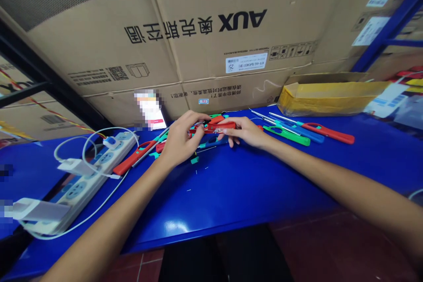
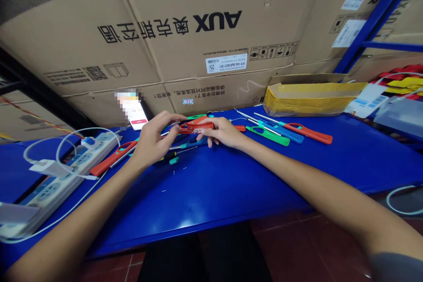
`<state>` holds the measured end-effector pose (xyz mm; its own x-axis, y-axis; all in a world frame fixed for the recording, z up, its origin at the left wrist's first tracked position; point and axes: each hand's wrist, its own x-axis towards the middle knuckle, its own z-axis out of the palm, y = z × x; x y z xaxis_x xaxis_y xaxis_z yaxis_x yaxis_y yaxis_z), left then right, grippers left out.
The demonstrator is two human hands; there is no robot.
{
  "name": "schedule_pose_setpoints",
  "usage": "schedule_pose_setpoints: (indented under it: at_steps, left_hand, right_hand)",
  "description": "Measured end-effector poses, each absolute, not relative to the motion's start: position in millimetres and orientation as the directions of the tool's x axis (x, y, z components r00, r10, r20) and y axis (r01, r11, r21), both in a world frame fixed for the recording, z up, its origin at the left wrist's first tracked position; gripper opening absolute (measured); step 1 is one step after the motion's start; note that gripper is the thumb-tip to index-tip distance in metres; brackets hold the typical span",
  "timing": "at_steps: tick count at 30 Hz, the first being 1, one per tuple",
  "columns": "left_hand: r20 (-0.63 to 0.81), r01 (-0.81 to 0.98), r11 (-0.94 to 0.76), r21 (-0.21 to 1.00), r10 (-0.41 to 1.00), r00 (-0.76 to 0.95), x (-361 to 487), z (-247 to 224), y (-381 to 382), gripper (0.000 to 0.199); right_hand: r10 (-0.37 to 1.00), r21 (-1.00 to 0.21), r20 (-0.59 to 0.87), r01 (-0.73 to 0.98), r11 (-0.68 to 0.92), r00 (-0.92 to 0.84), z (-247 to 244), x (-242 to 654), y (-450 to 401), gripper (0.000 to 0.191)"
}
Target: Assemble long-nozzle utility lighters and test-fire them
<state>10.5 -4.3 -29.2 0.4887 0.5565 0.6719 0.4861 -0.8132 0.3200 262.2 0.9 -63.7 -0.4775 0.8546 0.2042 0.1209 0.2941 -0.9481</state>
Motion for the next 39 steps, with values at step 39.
schedule_pose_setpoints:
  at_steps: [39]
  left_hand:
    - [0.707, 0.543, -0.762, 0.354, 0.598, 0.378, 2.0, -36.7, 11.2, 0.012]
  right_hand:
    - [0.875, -0.977, 0.184, 0.017, 0.214, -0.447, -69.1, 246.6, -8.3, 0.055]
